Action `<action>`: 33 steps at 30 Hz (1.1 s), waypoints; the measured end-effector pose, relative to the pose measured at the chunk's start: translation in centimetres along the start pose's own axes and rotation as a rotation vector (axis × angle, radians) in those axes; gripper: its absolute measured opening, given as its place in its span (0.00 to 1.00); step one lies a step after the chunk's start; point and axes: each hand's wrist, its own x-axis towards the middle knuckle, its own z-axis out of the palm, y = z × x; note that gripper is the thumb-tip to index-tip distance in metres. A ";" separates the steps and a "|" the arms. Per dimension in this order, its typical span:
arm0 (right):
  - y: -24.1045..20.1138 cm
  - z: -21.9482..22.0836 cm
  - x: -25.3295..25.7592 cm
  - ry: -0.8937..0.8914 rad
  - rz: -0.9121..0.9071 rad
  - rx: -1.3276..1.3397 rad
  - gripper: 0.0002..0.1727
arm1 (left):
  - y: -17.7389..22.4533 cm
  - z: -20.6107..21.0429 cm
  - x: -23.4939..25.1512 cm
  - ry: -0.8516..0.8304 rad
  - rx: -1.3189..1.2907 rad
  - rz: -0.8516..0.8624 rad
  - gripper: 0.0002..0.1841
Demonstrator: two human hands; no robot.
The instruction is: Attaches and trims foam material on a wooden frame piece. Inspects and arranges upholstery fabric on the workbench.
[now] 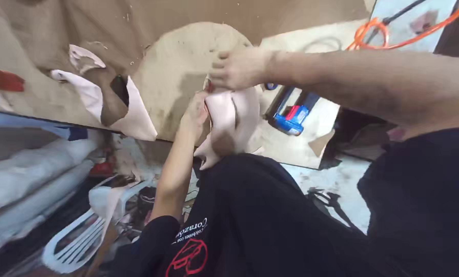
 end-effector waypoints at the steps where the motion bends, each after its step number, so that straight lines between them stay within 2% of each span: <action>1: -0.4 -1.1 -1.6 0.021 0.162 0.064 0.11 | -0.3 -0.2 0.0 0.053 0.037 0.017 0.19; 2: -1.2 -2.1 -3.3 0.051 0.374 0.170 0.12 | -0.7 -0.5 -0.2 0.077 0.056 0.038 0.23; 4: -3.1 -2.4 -6.3 0.172 0.792 0.358 0.30 | -1.0 -1.0 -0.4 0.093 0.041 0.083 0.29; 5: -4.5 -1.8 -7.6 0.213 0.937 0.417 0.41 | -1.0 -1.2 -0.7 0.100 0.022 0.101 0.29; 6: -5.7 -0.9 -8.6 0.255 1.029 0.475 0.45 | -0.8 -1.1 -0.8 0.114 0.016 0.116 0.29; 7: -7.0 0.2 -9.3 0.327 1.080 0.566 0.42 | -0.4 -0.9 -1.0 0.121 0.020 0.131 0.28; 8: -8.1 1.6 -9.4 0.414 1.120 0.687 0.40 | 0.2 -0.6 -1.5 0.111 0.035 0.143 0.27; 10: -9.4 3.7 -8.1 0.576 1.191 0.987 0.43 | 1.5 0.3 -2.1 0.062 0.070 0.171 0.27; 11: -9.8 4.5 -7.1 0.641 1.229 1.110 0.41 | 1.8 0.8 -2.4 0.036 0.094 0.191 0.26; 13: -10.6 5.4 -4.9 0.702 1.321 1.221 0.31 | 1.5 1.5 -3.0 0.045 0.200 0.231 0.26; 17: -12.5 5.8 -3.8 0.681 1.389 1.169 0.25 | -1.4 1.6 -4.3 0.202 0.472 0.187 0.22; 21: -12.8 4.5 -1.7 0.760 1.438 1.091 0.28 | -1.3 3.4 -5.3 0.410 0.236 0.049 0.18; 23: -13.2 4.3 -1.5 0.793 1.459 1.126 0.30 | -1.5 3.6 -5.4 0.392 0.185 0.074 0.19; 27: -14.7 4.2 -1.7 0.877 1.505 1.070 0.27 | -1.8 4.2 -6.5 0.331 0.199 0.179 0.19; 30: -15.3 4.9 -1.2 0.957 1.534 1.043 0.24 | -2.1 4.0 -6.4 0.338 0.179 0.146 0.20; 33: -15.1 5.5 -2.1 0.932 1.552 1.103 0.23 | -2.4 4.3 -6.0 0.317 0.142 0.105 0.22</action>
